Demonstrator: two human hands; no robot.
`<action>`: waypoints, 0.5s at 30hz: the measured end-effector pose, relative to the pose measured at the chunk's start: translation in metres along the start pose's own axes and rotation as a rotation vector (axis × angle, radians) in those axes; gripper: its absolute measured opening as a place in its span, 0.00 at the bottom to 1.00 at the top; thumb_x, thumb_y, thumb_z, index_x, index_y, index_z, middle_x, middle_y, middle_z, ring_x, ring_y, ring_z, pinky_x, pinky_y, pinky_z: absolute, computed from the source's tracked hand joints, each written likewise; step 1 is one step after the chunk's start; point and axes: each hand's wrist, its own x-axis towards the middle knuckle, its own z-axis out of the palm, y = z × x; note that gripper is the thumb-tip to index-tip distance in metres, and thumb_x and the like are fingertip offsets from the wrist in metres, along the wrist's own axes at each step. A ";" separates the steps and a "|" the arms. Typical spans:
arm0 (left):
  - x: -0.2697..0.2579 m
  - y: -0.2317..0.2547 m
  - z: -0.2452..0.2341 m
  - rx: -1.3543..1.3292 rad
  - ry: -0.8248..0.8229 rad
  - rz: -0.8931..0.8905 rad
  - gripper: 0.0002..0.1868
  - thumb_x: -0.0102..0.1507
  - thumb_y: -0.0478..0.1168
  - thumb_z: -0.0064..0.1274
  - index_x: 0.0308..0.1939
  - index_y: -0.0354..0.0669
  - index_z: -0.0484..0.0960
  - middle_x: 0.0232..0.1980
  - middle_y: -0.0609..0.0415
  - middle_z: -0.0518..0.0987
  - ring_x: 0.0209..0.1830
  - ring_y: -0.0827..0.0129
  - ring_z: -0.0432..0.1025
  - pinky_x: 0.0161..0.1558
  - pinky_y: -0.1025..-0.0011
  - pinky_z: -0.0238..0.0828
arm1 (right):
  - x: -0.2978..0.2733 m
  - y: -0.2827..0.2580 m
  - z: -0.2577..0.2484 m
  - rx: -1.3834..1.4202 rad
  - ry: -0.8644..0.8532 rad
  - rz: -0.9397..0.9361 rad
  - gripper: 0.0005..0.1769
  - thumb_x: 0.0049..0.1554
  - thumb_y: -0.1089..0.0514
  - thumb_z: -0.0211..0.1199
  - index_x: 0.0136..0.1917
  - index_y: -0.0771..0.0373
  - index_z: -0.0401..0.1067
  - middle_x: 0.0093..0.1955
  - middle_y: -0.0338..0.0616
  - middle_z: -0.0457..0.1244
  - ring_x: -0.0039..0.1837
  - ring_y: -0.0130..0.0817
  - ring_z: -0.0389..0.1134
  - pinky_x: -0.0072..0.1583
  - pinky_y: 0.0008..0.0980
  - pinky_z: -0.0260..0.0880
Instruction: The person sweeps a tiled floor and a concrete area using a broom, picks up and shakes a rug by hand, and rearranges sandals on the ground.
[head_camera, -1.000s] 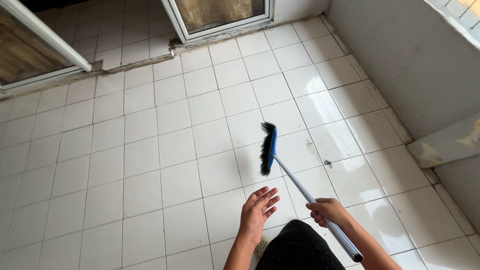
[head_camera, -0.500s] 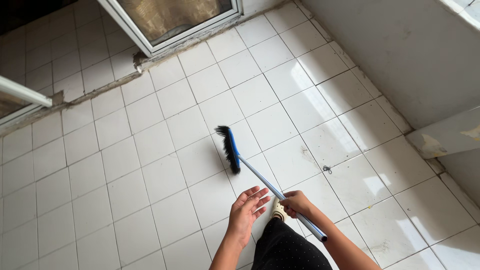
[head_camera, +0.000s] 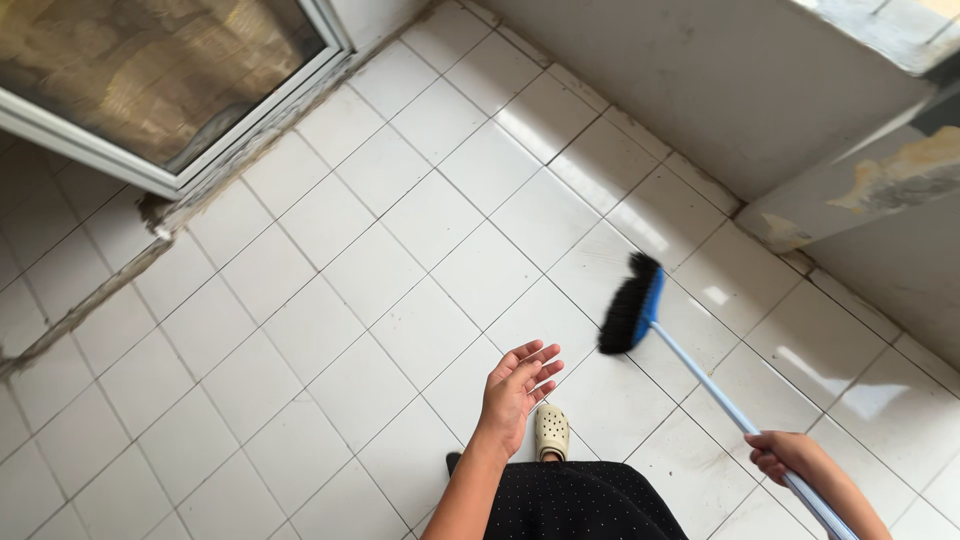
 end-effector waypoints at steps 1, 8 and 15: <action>0.008 0.006 0.004 0.019 -0.015 -0.011 0.18 0.66 0.36 0.42 0.60 0.43 0.72 0.60 0.51 0.82 0.58 0.67 0.76 0.58 0.67 0.71 | -0.005 0.002 -0.003 0.013 0.083 0.016 0.17 0.61 0.58 0.63 0.37 0.70 0.64 0.26 0.42 0.54 0.24 0.25 0.50 0.27 0.27 0.49; 0.049 0.045 0.013 0.080 -0.125 -0.062 0.17 0.66 0.35 0.42 0.59 0.44 0.73 0.59 0.50 0.82 0.58 0.66 0.76 0.57 0.67 0.72 | -0.060 0.003 0.069 -0.042 0.308 -0.282 0.08 0.55 0.71 0.63 0.44 0.84 0.75 0.28 0.52 0.61 0.26 0.33 0.58 0.27 0.32 0.59; 0.105 0.101 -0.006 0.116 -0.206 -0.156 0.19 0.65 0.35 0.42 0.61 0.43 0.72 0.61 0.49 0.82 0.58 0.66 0.77 0.57 0.68 0.72 | -0.092 -0.069 0.220 -0.015 -0.081 -0.292 0.18 0.56 0.65 0.64 0.60 0.71 0.75 0.29 0.44 0.61 0.25 0.26 0.55 0.26 0.28 0.54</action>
